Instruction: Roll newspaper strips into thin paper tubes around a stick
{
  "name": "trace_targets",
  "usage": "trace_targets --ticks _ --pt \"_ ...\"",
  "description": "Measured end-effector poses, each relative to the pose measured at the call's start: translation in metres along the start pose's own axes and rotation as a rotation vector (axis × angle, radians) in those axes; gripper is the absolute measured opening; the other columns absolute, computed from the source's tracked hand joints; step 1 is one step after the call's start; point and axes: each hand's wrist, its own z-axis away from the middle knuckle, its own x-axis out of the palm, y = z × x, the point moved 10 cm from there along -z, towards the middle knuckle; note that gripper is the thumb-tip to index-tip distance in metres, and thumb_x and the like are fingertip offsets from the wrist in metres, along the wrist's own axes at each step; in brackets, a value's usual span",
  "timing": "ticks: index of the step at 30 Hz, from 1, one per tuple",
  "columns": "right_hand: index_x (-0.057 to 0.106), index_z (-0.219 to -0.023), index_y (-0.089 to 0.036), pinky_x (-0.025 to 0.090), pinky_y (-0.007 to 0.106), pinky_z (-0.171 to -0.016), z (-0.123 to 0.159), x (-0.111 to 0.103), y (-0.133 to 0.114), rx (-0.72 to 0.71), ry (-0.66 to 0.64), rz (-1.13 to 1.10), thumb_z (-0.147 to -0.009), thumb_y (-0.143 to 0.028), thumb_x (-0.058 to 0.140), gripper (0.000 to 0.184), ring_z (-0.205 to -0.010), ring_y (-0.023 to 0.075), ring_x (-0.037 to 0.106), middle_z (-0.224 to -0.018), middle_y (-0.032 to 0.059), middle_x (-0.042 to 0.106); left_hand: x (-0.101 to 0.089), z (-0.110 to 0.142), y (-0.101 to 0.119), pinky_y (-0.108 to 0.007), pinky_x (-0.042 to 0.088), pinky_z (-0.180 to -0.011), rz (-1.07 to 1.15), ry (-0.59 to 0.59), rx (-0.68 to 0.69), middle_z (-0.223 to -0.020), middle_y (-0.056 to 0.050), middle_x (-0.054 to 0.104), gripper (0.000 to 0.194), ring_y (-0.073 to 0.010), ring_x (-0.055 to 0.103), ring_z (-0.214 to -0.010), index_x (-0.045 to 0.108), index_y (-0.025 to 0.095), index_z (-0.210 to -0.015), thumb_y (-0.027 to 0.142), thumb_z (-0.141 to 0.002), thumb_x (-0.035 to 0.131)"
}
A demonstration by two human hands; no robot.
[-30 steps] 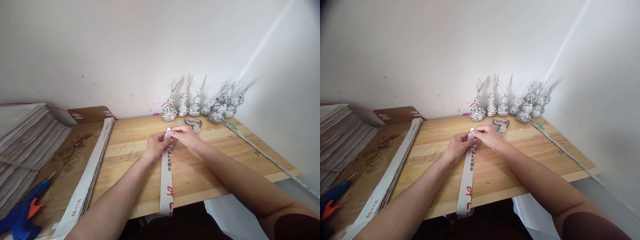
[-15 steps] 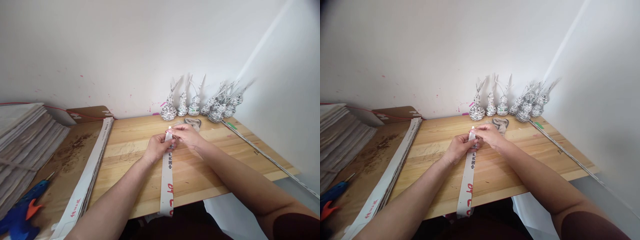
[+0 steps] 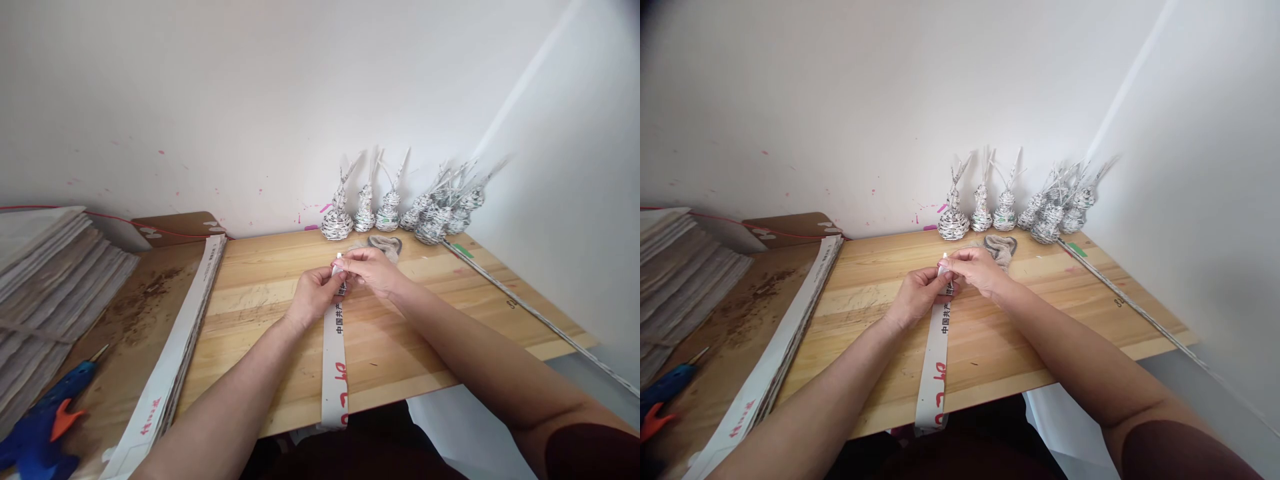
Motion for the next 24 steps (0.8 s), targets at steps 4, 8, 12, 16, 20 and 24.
trace_targets --ticks 4,8,12,16,20,24 --pt "0.071 -0.076 -0.014 0.031 0.022 -0.043 0.001 0.001 -0.006 -0.046 -0.017 0.065 -0.066 -0.043 0.076 0.031 -0.048 0.0073 0.046 -0.062 0.0004 0.061 -0.006 0.0 -0.001 -0.026 0.054 -0.063 -0.012 0.046 -0.02 -0.074 -0.004 0.069 0.036 -0.0148 0.063 -0.067 0.071 0.016 -0.086 0.049 -0.074 0.068" --pt "0.072 -0.078 -0.013 0.034 0.023 -0.048 0.0 -0.002 -0.011 -0.112 -0.02 0.17 -0.068 -0.042 0.074 0.031 -0.052 0.0081 0.046 -0.061 0.0 0.061 -0.011 0.0 -0.002 -0.027 0.055 -0.064 -0.017 0.094 -0.054 -0.073 -0.005 0.069 0.037 -0.0154 0.063 -0.067 0.071 0.015 -0.083 0.05 -0.071 0.07" --pt "0.074 -0.079 -0.012 0.035 0.024 -0.05 0.0 -0.002 -0.012 -0.121 -0.013 0.233 -0.073 -0.042 0.069 0.03 -0.053 0.0095 0.047 -0.06 0.0006 0.06 -0.011 0.0 -0.004 -0.027 0.055 -0.063 -0.031 0.096 -0.07 -0.073 -0.005 0.07 0.035 -0.0163 0.064 -0.067 0.071 0.016 -0.082 0.049 -0.07 0.071" --pt "0.074 -0.078 -0.013 0.035 0.024 -0.05 0.001 0.0 -0.015 -0.13 -0.015 0.253 -0.075 -0.039 0.066 0.028 -0.053 0.0096 0.047 -0.061 0.0011 0.061 -0.012 -0.001 -0.005 -0.028 0.055 -0.063 -0.035 0.104 -0.066 -0.074 -0.005 0.07 0.034 -0.0172 0.065 -0.069 0.072 0.017 -0.085 0.048 -0.071 0.071" --pt "0.074 -0.076 -0.015 0.036 0.024 -0.05 0.002 0.0 -0.015 -0.125 0.006 0.285 -0.075 -0.038 0.063 0.026 -0.054 0.0112 0.049 -0.059 0.0016 0.061 -0.013 -0.002 -0.006 -0.028 0.055 -0.062 -0.04 0.112 -0.054 -0.072 -0.005 0.07 0.033 -0.0169 0.065 -0.066 0.071 0.016 -0.081 0.047 -0.069 0.072" --pt "0.074 -0.074 -0.015 0.034 0.023 -0.048 0.001 0.001 -0.013 -0.111 0.012 0.291 -0.076 -0.036 0.061 0.024 -0.052 0.0108 0.047 -0.054 0.0004 0.058 -0.014 -0.003 -0.008 -0.026 0.054 -0.059 -0.051 0.123 -0.065 -0.069 -0.005 0.07 0.033 -0.0161 0.065 -0.063 0.07 0.016 -0.078 0.048 -0.068 0.072"
